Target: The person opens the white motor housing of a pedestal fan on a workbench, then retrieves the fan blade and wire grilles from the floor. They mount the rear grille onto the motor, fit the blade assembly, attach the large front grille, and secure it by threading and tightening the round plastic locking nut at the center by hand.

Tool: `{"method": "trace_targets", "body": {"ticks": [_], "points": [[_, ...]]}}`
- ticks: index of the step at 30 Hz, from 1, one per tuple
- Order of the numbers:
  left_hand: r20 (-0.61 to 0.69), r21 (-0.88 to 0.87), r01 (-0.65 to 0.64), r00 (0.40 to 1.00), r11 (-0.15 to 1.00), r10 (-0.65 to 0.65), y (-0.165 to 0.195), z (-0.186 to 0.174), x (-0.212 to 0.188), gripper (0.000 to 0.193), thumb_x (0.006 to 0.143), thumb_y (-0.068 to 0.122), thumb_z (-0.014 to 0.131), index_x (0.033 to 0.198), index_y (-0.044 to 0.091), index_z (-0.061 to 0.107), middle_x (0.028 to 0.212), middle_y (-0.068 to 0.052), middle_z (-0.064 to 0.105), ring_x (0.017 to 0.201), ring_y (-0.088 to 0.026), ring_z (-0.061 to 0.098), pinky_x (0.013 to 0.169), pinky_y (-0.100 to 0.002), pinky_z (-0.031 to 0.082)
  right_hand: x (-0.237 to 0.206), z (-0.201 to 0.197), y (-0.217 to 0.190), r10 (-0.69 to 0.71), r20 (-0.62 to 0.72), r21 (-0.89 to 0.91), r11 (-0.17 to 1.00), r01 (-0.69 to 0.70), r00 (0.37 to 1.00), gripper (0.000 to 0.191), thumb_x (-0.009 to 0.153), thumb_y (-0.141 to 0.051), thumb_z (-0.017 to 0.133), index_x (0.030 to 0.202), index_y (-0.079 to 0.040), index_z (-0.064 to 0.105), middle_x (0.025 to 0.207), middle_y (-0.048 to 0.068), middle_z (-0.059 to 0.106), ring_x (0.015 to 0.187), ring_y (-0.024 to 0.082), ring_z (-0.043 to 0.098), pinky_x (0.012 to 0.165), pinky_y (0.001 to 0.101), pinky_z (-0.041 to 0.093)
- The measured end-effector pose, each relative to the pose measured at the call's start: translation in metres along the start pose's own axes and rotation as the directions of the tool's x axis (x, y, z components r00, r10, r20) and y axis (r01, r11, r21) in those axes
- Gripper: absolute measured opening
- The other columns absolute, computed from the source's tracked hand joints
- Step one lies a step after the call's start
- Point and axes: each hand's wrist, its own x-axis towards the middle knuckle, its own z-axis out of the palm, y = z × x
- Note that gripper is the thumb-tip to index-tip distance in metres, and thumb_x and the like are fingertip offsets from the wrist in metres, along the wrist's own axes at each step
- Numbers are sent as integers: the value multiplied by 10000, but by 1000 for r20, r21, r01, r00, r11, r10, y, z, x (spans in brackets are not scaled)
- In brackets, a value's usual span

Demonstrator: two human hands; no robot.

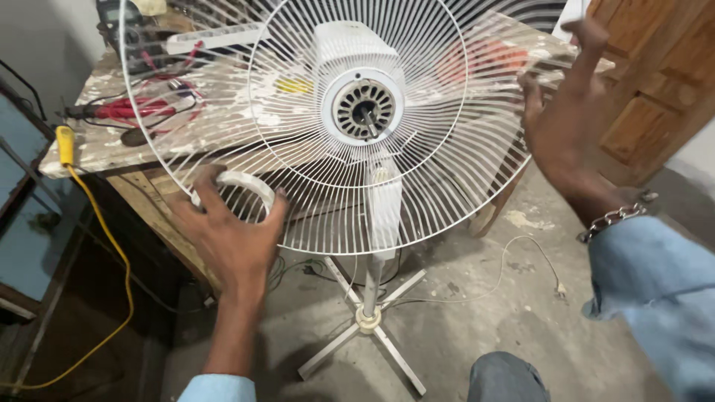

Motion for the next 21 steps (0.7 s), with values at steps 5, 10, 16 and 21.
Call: {"method": "trace_targets", "body": {"ticks": [5, 10, 16, 21], "points": [[-91, 23, -137, 986, 990, 139, 1, -13, 27, 802, 756, 368, 933, 1387, 113, 508, 1312, -252, 423, 1264, -463, 432, 1030, -595, 432, -27, 23, -15, -10, -192, -10, 1000, 8, 981, 803, 816, 87, 817, 1395, -72, 284, 1227, 284, 582, 1076, 468, 684, 877, 497, 567], [-91, 15, -227, 970, 974, 228, 3, -22, 48, 772, 779, 342, 934, 1393, 117, 524, 1352, -253, 422, 1286, -462, 432, 1060, -580, 431, -54, 39, -21, 502, 34, 327, 812, -484, 864, 676, 1002, 70, 739, 1475, -145, 306, 1332, 170, 665, 1144, 304, 779, 815, 373, 655], [-67, 36, -237, 969, 971, 239, 2, -28, 54, 774, 757, 340, 934, 1382, 117, 536, 1334, -265, 417, 1267, -472, 432, 1009, -583, 442, -62, 46, -18, 375, -72, 300, 892, -339, 924, 699, 976, 138, 736, 1459, -115, 298, 1353, 216, 654, 1157, 323, 757, 893, 387, 635], [-34, 19, -175, 984, 984, 176, 0, -25, 45, 774, 761, 354, 930, 1373, 109, 525, 1294, -246, 430, 1254, -453, 460, 995, -592, 465, -54, 40, -10, 376, -33, 260, 898, -356, 926, 671, 983, 116, 772, 1422, -110, 317, 1315, 174, 664, 1173, 306, 766, 911, 386, 627]]}}
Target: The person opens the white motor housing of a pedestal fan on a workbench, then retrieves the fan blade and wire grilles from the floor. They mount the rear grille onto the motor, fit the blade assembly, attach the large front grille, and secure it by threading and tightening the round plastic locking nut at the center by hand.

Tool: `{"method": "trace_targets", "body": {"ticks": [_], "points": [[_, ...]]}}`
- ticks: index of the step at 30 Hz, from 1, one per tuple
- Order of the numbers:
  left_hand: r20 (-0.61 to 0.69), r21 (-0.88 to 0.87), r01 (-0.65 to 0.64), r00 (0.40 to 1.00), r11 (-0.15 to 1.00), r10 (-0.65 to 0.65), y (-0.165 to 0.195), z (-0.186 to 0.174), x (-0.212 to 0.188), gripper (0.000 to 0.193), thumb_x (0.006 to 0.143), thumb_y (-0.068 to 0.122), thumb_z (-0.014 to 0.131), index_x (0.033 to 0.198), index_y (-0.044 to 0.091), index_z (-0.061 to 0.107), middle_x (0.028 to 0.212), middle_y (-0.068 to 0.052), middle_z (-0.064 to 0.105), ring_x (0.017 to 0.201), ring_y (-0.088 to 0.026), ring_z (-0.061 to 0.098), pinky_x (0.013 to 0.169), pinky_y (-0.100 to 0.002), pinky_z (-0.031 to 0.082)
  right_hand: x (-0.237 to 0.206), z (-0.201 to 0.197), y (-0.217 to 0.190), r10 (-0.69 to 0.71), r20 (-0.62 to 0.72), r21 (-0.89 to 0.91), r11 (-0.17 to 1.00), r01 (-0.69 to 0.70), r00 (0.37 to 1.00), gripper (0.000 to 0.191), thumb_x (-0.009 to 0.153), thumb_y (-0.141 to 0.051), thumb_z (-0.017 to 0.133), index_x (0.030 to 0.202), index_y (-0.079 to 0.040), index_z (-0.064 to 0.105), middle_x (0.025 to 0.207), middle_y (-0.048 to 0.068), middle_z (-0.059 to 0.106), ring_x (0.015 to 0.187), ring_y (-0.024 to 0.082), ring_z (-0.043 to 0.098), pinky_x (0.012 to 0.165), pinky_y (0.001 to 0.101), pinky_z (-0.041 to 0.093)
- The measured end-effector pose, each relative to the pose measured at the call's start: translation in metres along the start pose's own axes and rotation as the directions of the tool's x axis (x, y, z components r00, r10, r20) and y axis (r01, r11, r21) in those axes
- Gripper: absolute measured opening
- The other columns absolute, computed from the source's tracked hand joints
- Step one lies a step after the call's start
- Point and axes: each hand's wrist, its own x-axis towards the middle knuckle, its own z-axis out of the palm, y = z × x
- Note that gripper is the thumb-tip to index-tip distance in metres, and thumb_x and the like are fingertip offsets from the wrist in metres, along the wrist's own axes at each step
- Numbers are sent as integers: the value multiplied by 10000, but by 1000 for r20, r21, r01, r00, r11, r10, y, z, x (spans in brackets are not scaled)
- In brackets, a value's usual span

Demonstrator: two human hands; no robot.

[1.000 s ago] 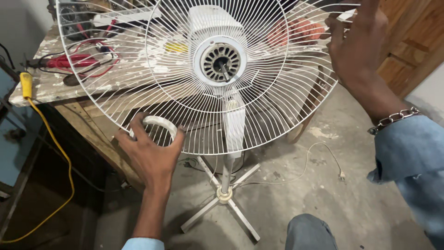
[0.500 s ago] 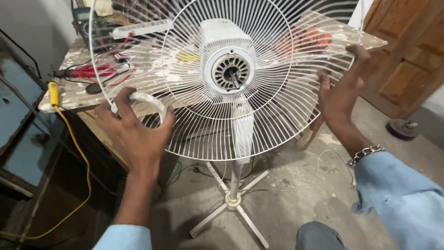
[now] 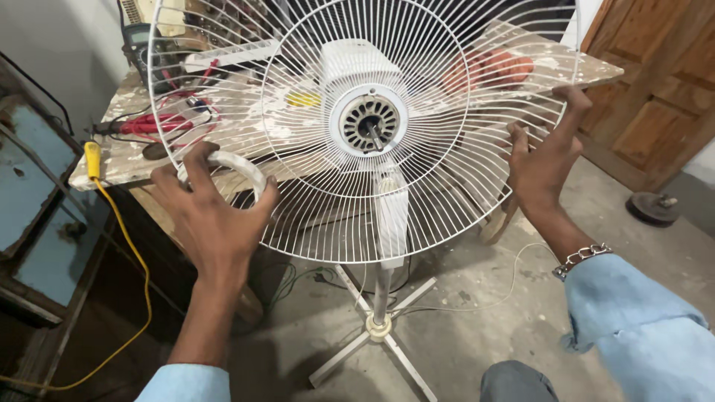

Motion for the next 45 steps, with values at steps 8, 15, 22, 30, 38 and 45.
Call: {"method": "trace_targets", "body": {"ticks": [8, 15, 22, 30, 38, 45], "points": [[-6, -52, 4, 1000, 999, -4, -9, 5, -10, 792, 758, 332, 923, 1385, 87, 505, 1342, -270, 421, 1272, -461, 457, 992, -571, 472, 10, -4, -3, -143, 9, -13, 990, 143, 990, 678, 987, 130, 776, 1432, -93, 316, 1425, 194, 563, 1236, 334, 736, 978, 376, 621], [-54, -61, -57, 997, 996, 54, -19, 9, -12, 818, 751, 304, 935, 1403, 77, 496, 1394, -276, 420, 1312, -462, 451, 1072, -578, 440, 13, -2, -5, -143, 45, -3, 990, 143, 989, 659, 1012, 120, 792, 1424, -92, 324, 1347, 182, 568, 1173, 299, 754, 935, 385, 602], [-26, -60, -24, 999, 998, 23, -21, 11, -10, 828, 738, 310, 933, 1393, 70, 486, 1376, -284, 425, 1293, -463, 448, 1050, -586, 437, 15, 1, -4, -127, 61, 34, 992, 126, 990, 640, 1023, 124, 755, 1433, -92, 313, 1334, 183, 614, 1102, 282, 776, 881, 349, 634], [20, -4, 27, 999, 1000, -27, -27, 19, -12, 821, 742, 350, 907, 1401, 71, 503, 1326, -288, 424, 1251, -472, 456, 993, -582, 456, 20, 0, -19, -198, 47, -34, 979, 200, 979, 669, 993, 127, 768, 1411, -87, 292, 1331, 213, 613, 1101, 315, 763, 824, 384, 603], [77, 57, 31, 996, 998, -35, -33, 28, -7, 864, 692, 395, 927, 1383, 59, 532, 1268, -294, 428, 1203, -481, 454, 993, -591, 448, 27, 4, -28, -153, 66, -156, 974, 161, 986, 685, 985, 111, 782, 1426, -95, 300, 1237, 200, 633, 881, 285, 716, 720, 415, 526], [-82, 175, -20, 996, 984, 34, 15, -6, -6, 817, 667, 327, 931, 1350, 45, 583, 1359, -352, 379, 1270, -510, 431, 987, -573, 470, 28, 6, -27, -193, 26, -171, 966, 194, 981, 708, 926, 137, 788, 1407, -84, 317, 1345, 219, 640, 874, 309, 719, 727, 428, 529]]}}
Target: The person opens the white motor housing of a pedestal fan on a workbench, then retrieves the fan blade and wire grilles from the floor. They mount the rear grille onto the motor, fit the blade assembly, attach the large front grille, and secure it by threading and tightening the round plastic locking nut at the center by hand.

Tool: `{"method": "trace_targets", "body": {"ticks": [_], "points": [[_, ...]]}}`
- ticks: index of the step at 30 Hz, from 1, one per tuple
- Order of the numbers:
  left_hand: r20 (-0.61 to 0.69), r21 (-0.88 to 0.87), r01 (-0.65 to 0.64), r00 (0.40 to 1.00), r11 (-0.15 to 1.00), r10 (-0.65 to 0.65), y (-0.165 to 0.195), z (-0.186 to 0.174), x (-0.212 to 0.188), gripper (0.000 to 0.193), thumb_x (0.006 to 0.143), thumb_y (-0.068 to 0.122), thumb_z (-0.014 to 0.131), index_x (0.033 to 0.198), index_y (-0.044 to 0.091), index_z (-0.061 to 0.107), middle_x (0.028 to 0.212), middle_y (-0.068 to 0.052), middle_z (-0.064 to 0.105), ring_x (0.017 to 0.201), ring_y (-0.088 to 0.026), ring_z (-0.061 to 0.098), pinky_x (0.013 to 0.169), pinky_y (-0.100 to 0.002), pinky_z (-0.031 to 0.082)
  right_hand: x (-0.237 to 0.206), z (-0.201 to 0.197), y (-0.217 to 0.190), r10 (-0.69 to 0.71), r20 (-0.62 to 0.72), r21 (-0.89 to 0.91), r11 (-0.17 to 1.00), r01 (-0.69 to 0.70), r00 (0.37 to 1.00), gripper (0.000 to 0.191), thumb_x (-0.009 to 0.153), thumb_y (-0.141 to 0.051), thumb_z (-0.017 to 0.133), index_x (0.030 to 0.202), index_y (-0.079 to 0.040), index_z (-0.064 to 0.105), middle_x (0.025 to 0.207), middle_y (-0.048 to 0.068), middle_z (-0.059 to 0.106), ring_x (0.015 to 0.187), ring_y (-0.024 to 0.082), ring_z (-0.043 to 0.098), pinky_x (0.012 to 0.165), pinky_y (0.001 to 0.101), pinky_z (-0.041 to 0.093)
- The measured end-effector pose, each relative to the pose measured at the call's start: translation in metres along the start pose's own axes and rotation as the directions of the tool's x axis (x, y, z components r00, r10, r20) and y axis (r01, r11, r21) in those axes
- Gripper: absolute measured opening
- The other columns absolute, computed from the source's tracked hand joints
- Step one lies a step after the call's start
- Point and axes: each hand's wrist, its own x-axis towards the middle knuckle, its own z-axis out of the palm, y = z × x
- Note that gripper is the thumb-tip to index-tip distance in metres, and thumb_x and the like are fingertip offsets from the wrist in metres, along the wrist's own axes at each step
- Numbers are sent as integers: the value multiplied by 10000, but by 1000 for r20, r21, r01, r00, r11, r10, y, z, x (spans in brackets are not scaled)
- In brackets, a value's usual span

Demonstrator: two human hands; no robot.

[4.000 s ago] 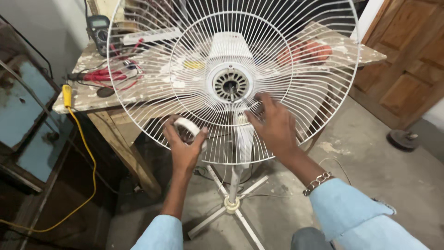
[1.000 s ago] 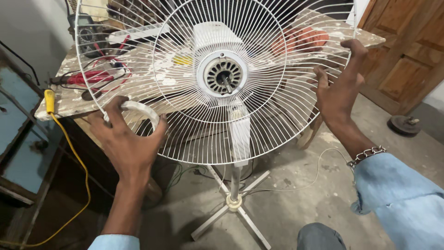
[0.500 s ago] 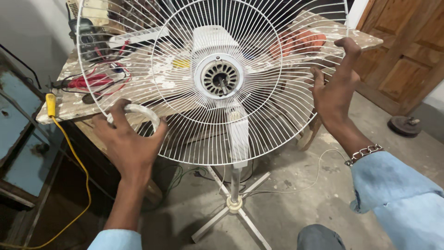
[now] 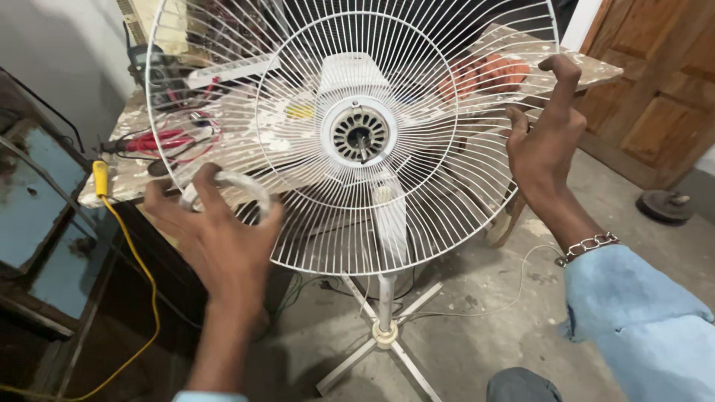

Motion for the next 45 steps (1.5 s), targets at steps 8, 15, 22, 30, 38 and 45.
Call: {"method": "trace_targets", "body": {"ticks": [8, 15, 22, 30, 38, 45], "points": [[462, -430, 29, 866, 902, 192, 93, 13, 12, 851, 509, 330, 914, 1231, 58, 556, 1499, -243, 306, 1402, -493, 330, 945, -598, 549, -1, -1, 5, 12, -43, 37, 999, -10, 999, 699, 940, 153, 767, 1428, -95, 334, 1307, 206, 654, 1101, 399, 737, 848, 457, 564], [413, -517, -230, 777, 825, 475, 95, 39, 6, 790, 490, 305, 923, 1188, 127, 600, 1649, -184, 199, 1499, -567, 75, 906, -607, 566, -3, 8, 4, 101, -69, 20, 995, -100, 993, 714, 925, 119, 792, 1458, -115, 379, 1276, 202, 674, 1083, 412, 721, 818, 482, 528], [271, -575, -234, 849, 784, 453, 108, 45, -15, 825, 492, 324, 946, 1222, 156, 600, 1435, -165, 435, 1489, -630, 50, 927, -640, 551, -9, 12, 7, 148, -14, 27, 989, -147, 989, 802, 917, 107, 743, 1541, -133, 300, 1510, 230, 521, 1339, 436, 559, 1034, 495, 491], [300, -583, -190, 853, 790, 426, 106, 50, -19, 864, 476, 349, 952, 1243, 185, 590, 1441, -188, 424, 1493, -623, 50, 885, -627, 563, -43, 29, -45, -112, 410, -221, 951, 218, 905, 1047, 834, -297, 797, 1672, -238, 173, 1636, 310, -43, 1515, 511, -75, 1239, 681, 60], [157, -707, -232, 870, 668, 468, 83, 60, -22, 867, 536, 313, 934, 1292, 108, 562, 1493, -178, 459, 1531, -588, 130, 1128, -644, 415, -26, 80, -77, -454, 306, -3, 879, 477, 837, 752, 1001, -164, 616, 1671, -136, 274, 1736, 119, 174, 1610, 370, 102, 1316, 575, 97], [-3, -601, -315, 920, 734, 392, 109, 52, -34, 842, 604, 323, 925, 1279, -7, 543, 1411, -172, 486, 1304, -468, 462, 1089, -595, 497, -18, 98, -72, -481, 134, -206, 842, 499, 866, 639, 1084, -297, 607, 1644, -78, 393, 1713, 108, 269, 1599, 322, 200, 1317, 519, 162]]}}
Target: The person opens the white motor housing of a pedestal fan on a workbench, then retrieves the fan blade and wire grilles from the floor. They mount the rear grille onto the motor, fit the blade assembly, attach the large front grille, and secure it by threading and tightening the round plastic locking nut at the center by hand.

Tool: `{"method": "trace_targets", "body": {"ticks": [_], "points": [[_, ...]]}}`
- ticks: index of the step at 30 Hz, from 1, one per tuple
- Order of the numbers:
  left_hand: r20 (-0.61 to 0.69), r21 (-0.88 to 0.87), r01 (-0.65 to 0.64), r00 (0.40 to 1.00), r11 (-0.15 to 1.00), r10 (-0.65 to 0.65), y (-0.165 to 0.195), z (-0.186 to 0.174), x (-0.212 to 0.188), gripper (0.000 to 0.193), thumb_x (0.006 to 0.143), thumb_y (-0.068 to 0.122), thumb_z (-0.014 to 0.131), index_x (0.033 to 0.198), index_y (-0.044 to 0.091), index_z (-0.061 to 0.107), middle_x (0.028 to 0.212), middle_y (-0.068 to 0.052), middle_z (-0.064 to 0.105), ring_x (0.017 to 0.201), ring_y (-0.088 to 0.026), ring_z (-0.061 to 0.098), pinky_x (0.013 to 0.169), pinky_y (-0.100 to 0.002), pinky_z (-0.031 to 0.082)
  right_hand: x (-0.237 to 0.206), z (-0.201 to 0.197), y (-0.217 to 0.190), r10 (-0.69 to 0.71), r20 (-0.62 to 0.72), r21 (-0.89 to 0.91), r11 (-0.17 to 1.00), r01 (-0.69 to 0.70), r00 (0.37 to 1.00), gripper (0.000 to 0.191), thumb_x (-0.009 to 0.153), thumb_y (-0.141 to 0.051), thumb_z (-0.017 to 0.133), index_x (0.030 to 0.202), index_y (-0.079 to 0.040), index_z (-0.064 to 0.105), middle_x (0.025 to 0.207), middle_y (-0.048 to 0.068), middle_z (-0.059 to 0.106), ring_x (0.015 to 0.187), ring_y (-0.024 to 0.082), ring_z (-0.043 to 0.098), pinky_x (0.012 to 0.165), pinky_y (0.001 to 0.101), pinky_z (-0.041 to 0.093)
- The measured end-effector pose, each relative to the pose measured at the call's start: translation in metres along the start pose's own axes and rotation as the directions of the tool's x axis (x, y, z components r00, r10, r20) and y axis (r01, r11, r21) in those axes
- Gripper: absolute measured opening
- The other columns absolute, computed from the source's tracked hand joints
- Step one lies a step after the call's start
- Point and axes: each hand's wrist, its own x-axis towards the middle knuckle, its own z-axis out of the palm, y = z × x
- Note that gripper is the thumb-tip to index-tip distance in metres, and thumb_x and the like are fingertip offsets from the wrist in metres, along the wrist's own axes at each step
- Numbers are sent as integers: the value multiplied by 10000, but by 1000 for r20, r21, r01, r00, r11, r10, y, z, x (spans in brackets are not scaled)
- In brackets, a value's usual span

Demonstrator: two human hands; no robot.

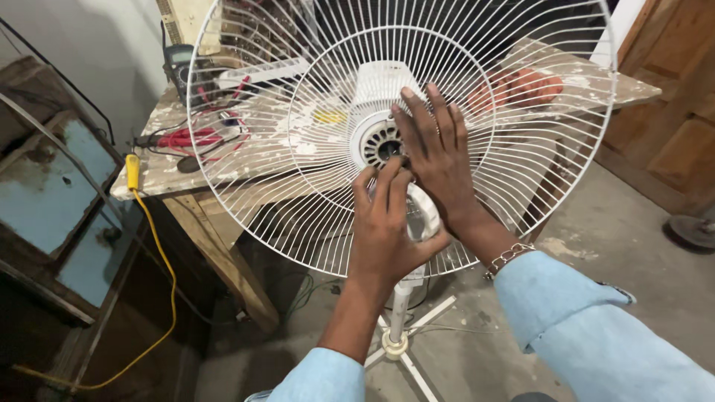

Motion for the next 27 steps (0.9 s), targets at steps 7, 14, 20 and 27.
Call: {"method": "trace_targets", "body": {"ticks": [7, 14, 20, 27], "points": [[228, -376, 213, 965, 902, -132, 2, -5, 13, 733, 638, 349, 864, 1166, -36, 531, 1227, -223, 468, 1096, -353, 567, 907, -485, 542, -1, -8, 5, 91, 112, 131, 986, -106, 990, 686, 1095, -462, 522, 1634, -57, 395, 1709, 105, 303, 1605, 311, 212, 1323, 521, 147], [138, -649, 217, 976, 729, -167, -6, 2, 9, 584, 710, 285, 829, 1094, 22, 476, 1006, -92, 410, 931, -225, 470, 866, -353, 448, 8, -16, -3, 103, 176, 101, 987, -122, 979, 778, 1077, -588, 504, 1669, -115, 327, 1739, 96, 211, 1619, 306, 125, 1323, 560, 81], [101, -739, 222, 970, 636, -220, -9, 16, 4, 542, 743, 249, 816, 1096, 58, 451, 967, -39, 394, 889, -155, 425, 831, -294, 429, 7, -20, -6, 112, 201, 100, 986, -134, 973, 826, 1053, -581, 553, 1682, -113, 293, 1746, 93, 179, 1615, 332, 90, 1321, 568, 52], [123, -830, 236, 961, 505, -248, -7, 18, 4, 507, 772, 199, 793, 1117, 63, 447, 996, -34, 386, 903, -132, 429, 868, -288, 430, 5, -15, -6, 90, 147, 118, 987, -107, 985, 820, 1053, -550, 621, 1677, -126, 300, 1737, 101, 181, 1611, 351, 109, 1310, 584, 83]]}}
